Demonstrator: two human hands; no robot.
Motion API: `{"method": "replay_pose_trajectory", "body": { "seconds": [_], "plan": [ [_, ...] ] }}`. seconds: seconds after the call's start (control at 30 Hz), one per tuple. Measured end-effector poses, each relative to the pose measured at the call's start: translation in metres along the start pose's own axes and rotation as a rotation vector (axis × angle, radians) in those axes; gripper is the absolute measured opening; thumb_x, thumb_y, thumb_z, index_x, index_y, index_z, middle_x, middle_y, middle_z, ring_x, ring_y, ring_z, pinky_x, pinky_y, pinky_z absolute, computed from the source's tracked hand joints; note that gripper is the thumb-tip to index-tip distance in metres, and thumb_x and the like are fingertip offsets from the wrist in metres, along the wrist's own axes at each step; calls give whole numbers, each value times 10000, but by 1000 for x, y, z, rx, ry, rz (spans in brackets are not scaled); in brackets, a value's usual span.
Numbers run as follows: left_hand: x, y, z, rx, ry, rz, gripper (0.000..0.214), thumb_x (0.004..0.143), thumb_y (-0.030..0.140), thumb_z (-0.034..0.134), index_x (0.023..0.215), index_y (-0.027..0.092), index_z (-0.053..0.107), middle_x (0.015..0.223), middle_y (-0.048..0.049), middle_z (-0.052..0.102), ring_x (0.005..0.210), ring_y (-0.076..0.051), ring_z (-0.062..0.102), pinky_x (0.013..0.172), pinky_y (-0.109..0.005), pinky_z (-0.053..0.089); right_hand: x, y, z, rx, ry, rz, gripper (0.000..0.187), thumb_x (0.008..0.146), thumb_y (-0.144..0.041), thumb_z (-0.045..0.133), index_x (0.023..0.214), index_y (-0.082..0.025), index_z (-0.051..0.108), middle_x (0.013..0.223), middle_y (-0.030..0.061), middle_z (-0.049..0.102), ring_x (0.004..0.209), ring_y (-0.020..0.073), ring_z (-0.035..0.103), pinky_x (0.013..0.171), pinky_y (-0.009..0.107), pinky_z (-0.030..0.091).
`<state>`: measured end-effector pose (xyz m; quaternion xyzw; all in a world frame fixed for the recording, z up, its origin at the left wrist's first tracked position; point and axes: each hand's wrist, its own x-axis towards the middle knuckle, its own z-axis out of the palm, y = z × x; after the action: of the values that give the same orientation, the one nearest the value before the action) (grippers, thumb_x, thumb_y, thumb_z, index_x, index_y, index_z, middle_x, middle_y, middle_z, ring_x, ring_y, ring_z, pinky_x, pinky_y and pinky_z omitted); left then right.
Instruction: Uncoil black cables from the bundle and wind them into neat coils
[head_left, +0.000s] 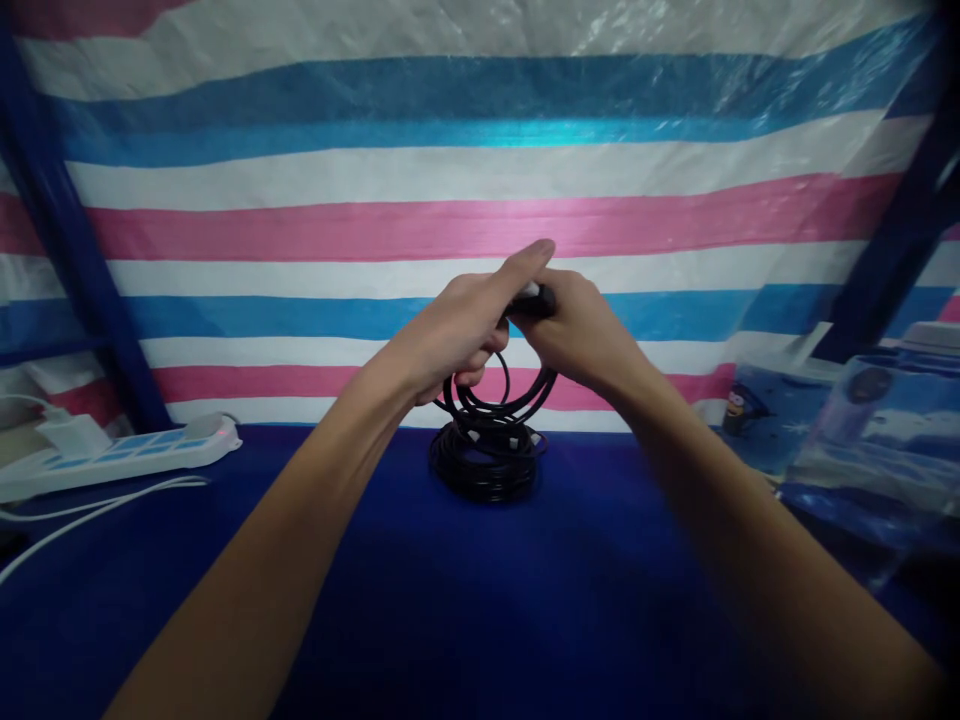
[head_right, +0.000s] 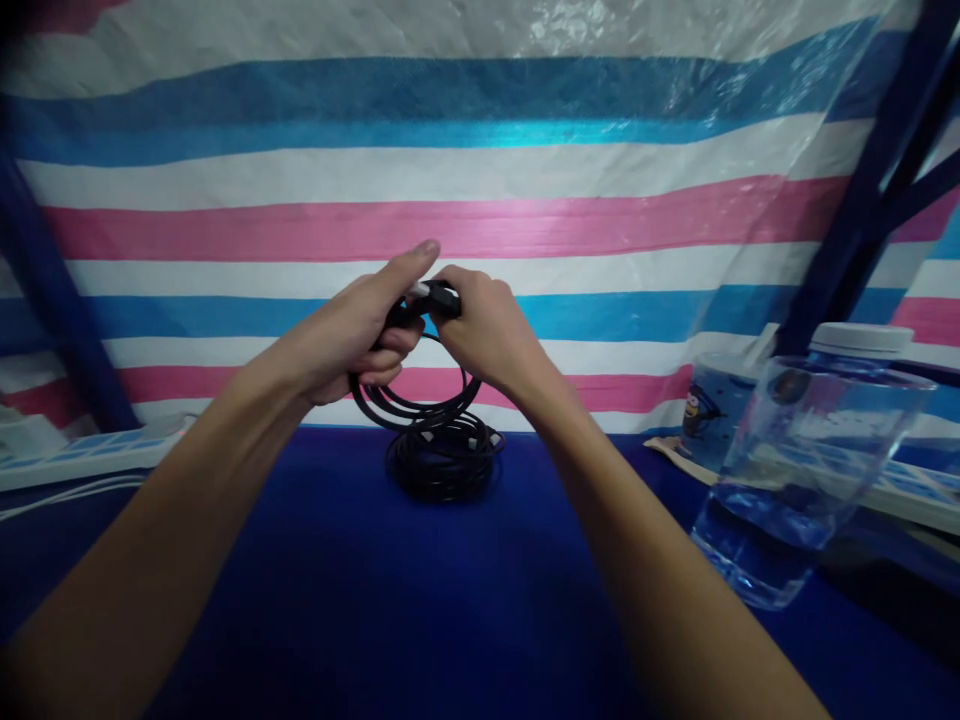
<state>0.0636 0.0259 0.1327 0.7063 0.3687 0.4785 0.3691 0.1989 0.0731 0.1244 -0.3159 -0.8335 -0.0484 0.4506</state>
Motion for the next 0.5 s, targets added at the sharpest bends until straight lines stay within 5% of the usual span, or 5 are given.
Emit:
{"method": "replay_pose_trajectory", "body": {
  "seconds": [0.2,0.27,0.37,0.5],
  "plan": [
    [6,-9,1,175,122,57,567,812,720,318,610,191,353,492,33,257,373,-46,200,373,-214,158,-8,-15,-15,-624,-53,181,289,832,-369,488,737,-119,596,740,142,599,687,264,572,523,295,263],
    [9,-11,0,246,201,119,563,840,686,294,582,189,354,480,16,286,391,-69,260,393,-230,216,-7,-14,-17,-487,-71,117,251,840,-329,491,750,-119,597,798,140,614,716,248,581,531,294,304],
    [12,-11,-3,277,300,179,574,872,641,242,566,183,405,485,-13,370,435,-102,370,456,-247,316,-4,-10,-17,35,-157,81,177,853,-197,437,783,-149,593,749,59,629,588,142,572,500,254,371],
    [19,-20,-18,285,437,223,464,900,510,304,656,170,504,665,-61,537,631,-145,506,601,-267,400,0,-4,-14,261,70,166,188,811,-157,489,625,-148,517,543,5,514,412,74,437,387,216,308]
  ]
}}
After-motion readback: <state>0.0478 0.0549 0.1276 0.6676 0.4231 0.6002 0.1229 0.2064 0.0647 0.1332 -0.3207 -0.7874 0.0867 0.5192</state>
